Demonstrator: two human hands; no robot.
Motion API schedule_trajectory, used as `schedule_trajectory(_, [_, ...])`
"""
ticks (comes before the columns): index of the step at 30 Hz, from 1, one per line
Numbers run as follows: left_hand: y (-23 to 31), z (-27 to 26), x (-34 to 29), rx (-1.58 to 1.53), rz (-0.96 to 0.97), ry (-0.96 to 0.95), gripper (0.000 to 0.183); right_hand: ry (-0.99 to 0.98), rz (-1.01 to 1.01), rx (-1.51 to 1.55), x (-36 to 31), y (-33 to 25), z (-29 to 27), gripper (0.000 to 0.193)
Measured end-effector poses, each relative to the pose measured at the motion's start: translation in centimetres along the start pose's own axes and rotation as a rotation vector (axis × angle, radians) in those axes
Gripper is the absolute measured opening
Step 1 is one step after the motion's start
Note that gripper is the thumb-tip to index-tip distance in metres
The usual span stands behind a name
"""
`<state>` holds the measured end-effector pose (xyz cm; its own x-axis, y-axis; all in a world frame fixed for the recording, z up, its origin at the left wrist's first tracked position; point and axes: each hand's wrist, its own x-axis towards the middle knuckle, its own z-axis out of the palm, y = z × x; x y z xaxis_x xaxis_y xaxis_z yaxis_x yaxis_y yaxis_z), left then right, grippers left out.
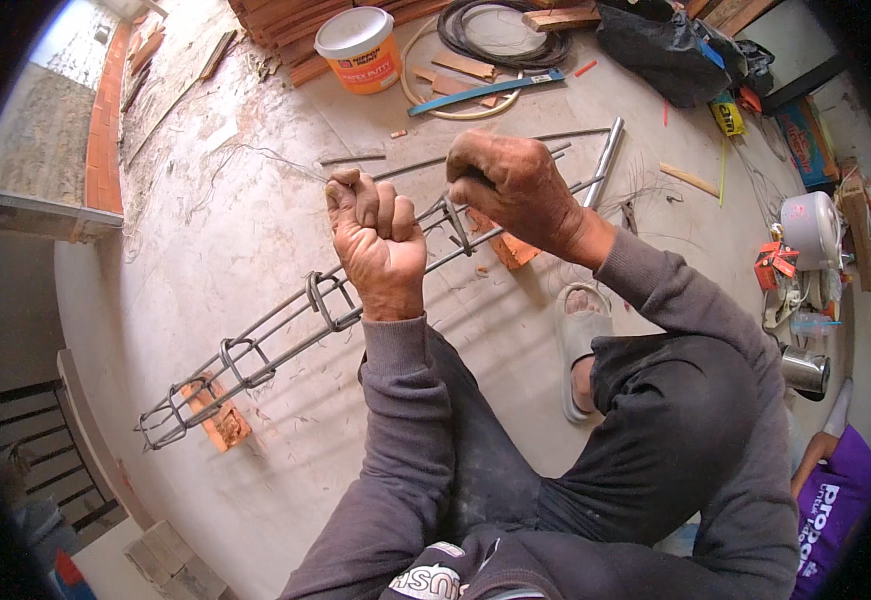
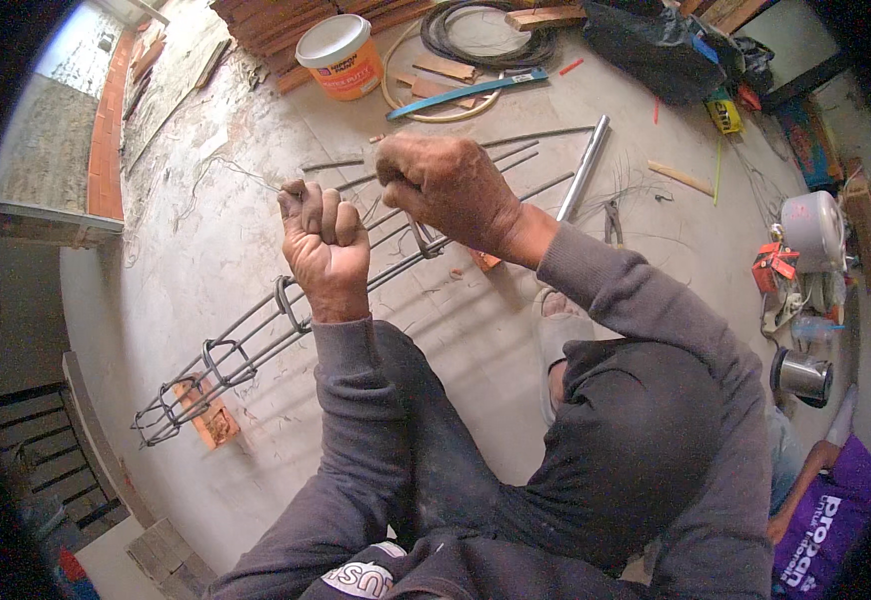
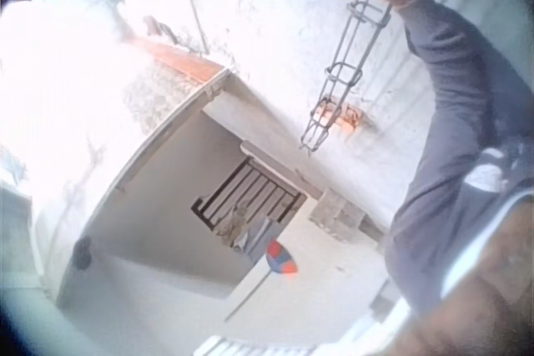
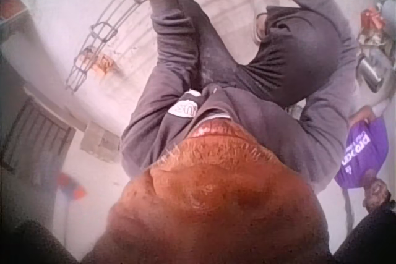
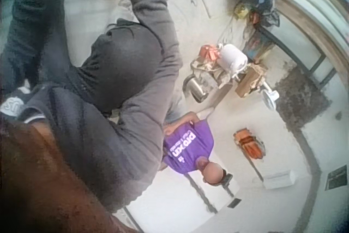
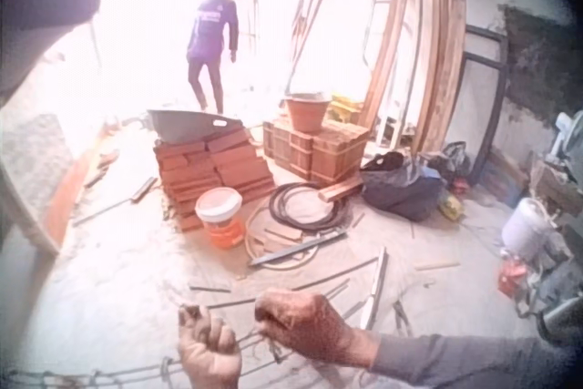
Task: The person sits on the floor and assembles a metal frame by wrapping and twisting wire around intersecting metal rods. They use pliers to tighten the wire connections and secure the structure.
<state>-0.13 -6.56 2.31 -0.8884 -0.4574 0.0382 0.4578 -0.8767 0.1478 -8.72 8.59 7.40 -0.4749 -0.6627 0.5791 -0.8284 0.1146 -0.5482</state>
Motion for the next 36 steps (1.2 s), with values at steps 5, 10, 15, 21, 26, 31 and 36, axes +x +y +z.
schedule_trajectory(5, [-0.8, 0.7, -0.4, 0.030, -0.048, -0.022, 0.022, -0.141, 0.192, -0.408, 0.0, 0.5, -0.1, 0.012])
schedule_trajectory(10, [-0.9, 0.4, -0.5, 0.067, -0.039, -0.031, 0.020, -0.547, 0.054, -0.580, -1.2, -0.3, 0.9, 0.005])
schedule_trajectory(15, [-0.4, 0.2, 0.0, -0.022, -0.060, -0.041, 0.023, -0.597, -0.059, 0.095, -1.2, -1.0, -0.4, 0.010])
schedule_trajectory(21, [-1.0, 0.8, -0.4, 0.044, -0.047, -0.025, 0.022, -0.164, 0.153, 0.220, 1.0, -2.0, -0.9, 0.011])
schedule_trajectory(26, [-1.4, 1.4, -0.7, 0.049, -0.058, -0.040, 0.019, -0.203, 0.217, -0.246, 1.0, -0.5, -0.6, 0.011])
schedule_trajectory(31, [-0.9, 0.9, -0.6, 0.117, -0.020, -0.043, 0.016, -0.645, 0.054, -0.520, 0.0, -1.2, -0.3, 0.009])
schedule_trajectory(36, [-0.4, 0.7, -0.4, 0.111, 0.020, -0.059, 0.015, -0.543, 0.081, 0.372, -0.4, -1.7, -1.0, 0.008])
